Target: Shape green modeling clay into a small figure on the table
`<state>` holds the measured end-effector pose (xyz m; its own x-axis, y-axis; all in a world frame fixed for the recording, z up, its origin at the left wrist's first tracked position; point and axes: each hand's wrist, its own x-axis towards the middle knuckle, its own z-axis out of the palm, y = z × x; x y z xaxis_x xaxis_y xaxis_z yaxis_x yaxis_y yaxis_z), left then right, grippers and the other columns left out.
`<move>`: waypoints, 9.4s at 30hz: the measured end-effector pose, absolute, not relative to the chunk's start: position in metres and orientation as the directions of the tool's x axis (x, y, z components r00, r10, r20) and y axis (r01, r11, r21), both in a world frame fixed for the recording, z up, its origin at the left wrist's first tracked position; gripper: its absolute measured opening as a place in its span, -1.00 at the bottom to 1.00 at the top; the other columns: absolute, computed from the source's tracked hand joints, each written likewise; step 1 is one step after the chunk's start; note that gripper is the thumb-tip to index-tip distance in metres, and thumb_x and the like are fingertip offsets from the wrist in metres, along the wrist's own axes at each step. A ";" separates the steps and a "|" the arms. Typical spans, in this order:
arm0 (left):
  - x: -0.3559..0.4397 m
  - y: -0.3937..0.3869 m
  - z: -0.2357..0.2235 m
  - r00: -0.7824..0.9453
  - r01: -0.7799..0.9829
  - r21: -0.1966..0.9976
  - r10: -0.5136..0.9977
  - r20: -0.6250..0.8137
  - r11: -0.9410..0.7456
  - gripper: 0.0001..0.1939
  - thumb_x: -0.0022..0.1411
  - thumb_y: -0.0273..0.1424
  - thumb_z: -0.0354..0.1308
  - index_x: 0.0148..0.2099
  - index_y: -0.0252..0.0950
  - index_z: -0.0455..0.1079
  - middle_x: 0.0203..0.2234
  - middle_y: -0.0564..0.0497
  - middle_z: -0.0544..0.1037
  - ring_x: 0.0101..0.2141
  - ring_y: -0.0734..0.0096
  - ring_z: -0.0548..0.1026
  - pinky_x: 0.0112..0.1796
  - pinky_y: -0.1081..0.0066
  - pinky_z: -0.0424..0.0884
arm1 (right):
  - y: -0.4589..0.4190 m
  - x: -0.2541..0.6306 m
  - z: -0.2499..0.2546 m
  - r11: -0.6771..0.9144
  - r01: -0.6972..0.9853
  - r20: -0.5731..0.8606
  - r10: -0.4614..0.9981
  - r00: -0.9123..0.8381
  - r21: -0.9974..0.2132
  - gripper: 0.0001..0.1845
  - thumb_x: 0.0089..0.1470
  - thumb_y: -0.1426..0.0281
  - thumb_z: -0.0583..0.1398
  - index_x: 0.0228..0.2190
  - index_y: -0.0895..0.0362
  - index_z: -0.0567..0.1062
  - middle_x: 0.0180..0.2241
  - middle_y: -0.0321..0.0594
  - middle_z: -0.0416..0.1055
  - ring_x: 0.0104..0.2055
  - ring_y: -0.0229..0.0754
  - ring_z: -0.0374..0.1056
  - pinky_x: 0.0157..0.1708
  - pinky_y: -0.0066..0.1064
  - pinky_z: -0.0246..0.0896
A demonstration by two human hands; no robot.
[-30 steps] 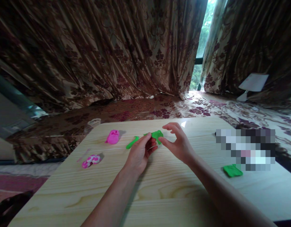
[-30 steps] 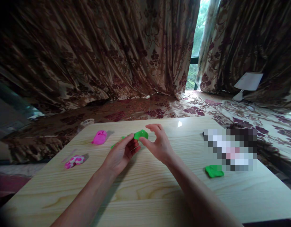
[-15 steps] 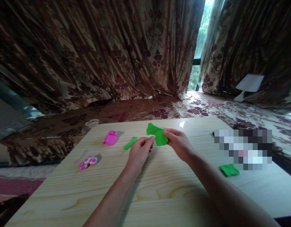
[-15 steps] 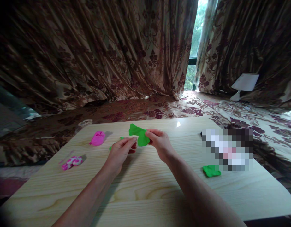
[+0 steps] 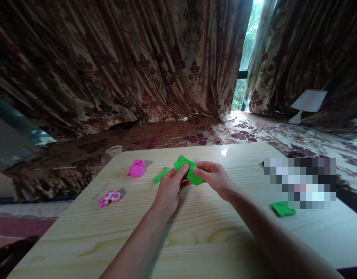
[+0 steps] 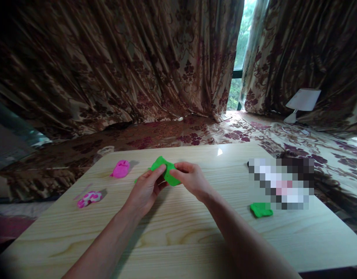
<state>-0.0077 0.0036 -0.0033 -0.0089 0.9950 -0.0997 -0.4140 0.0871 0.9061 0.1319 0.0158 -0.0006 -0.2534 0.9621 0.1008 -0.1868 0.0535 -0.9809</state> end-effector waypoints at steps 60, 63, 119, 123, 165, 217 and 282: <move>-0.010 0.008 -0.007 -0.069 -0.494 0.869 0.995 -0.068 0.025 -0.79 -0.08 -0.44 0.29 -0.33 -0.35 0.39 -0.49 0.08 0.48 -0.45 0.56 0.42 -0.38 0.52 0.36 | 0.012 0.131 -0.008 0.624 0.213 0.580 0.780 -0.234 -0.752 -0.71 0.08 0.46 0.07 -0.19 0.09 0.51 -0.43 -0.24 0.34 -0.41 -0.31 0.27 -0.45 -0.50 0.17; -0.010 0.007 -0.006 -0.064 -0.491 0.871 0.996 -0.066 0.026 -0.77 -0.09 -0.45 0.29 -0.32 -0.35 0.39 -0.48 0.08 0.48 -0.45 0.56 0.42 -0.38 0.52 0.36 | 0.011 0.131 -0.008 0.609 0.228 0.563 0.791 -0.238 -0.760 -0.70 0.09 0.46 0.07 -0.14 0.10 0.48 -0.41 -0.24 0.35 -0.40 -0.31 0.27 -0.45 -0.50 0.18; -0.014 0.005 0.002 0.033 -0.526 0.838 0.988 -0.152 0.146 -0.82 -0.08 -0.47 0.28 -0.36 -0.30 0.38 -0.47 0.08 0.49 -0.46 0.57 0.44 -0.45 0.58 0.38 | 0.012 0.131 -0.006 0.589 0.168 0.550 0.803 -0.228 -0.790 -0.76 0.02 0.46 0.14 -0.22 0.16 0.49 -0.45 -0.27 0.27 -0.42 -0.31 0.25 -0.45 -0.47 0.21; -0.015 0.005 0.001 0.016 -0.512 0.849 0.989 -0.148 0.135 -0.83 -0.08 -0.47 0.28 -0.37 -0.31 0.37 -0.48 0.09 0.49 -0.45 0.57 0.44 -0.42 0.57 0.37 | 0.011 0.132 -0.005 0.574 0.166 0.529 0.812 -0.247 -0.802 -0.75 0.02 0.46 0.13 -0.21 0.14 0.48 -0.44 -0.27 0.28 -0.40 -0.30 0.26 -0.42 -0.47 0.23; -0.012 0.003 0.002 0.049 -0.470 0.873 0.991 -0.124 0.133 -0.74 -0.08 -0.33 0.29 -0.27 -0.29 0.48 -0.44 0.05 0.51 -0.45 0.54 0.42 -0.45 0.54 0.34 | 0.015 0.130 -0.008 0.361 0.109 0.339 0.924 -0.175 -0.926 -0.82 0.01 0.30 0.16 -0.49 0.18 0.42 -0.59 -0.31 0.34 -0.55 -0.34 0.23 -0.59 -0.52 0.13; -0.006 -0.004 0.000 0.128 -0.052 0.997 0.990 -0.054 0.061 -0.70 -0.07 -0.22 0.27 -0.35 -0.34 0.51 -0.57 0.04 0.48 -0.57 0.60 0.29 -0.55 0.57 0.16 | 0.021 0.141 -0.001 0.325 0.044 0.321 0.944 -0.068 -0.945 -0.66 -0.02 0.19 0.15 -0.53 0.23 0.50 -0.63 -0.31 0.26 -0.54 -0.34 0.13 -0.55 -0.50 0.03; -0.010 0.002 0.000 0.189 -0.426 0.877 0.969 -0.157 0.225 -0.81 -0.06 -0.38 0.28 -0.33 -0.33 0.46 -0.51 0.04 0.53 -0.56 0.58 0.40 -0.49 0.54 0.30 | 0.009 0.131 -0.003 0.279 -0.161 0.317 0.895 -0.312 -0.947 -0.46 0.21 0.10 -0.20 0.00 0.02 0.37 0.13 -0.25 0.19 0.18 -0.16 0.05 0.13 -0.23 -0.05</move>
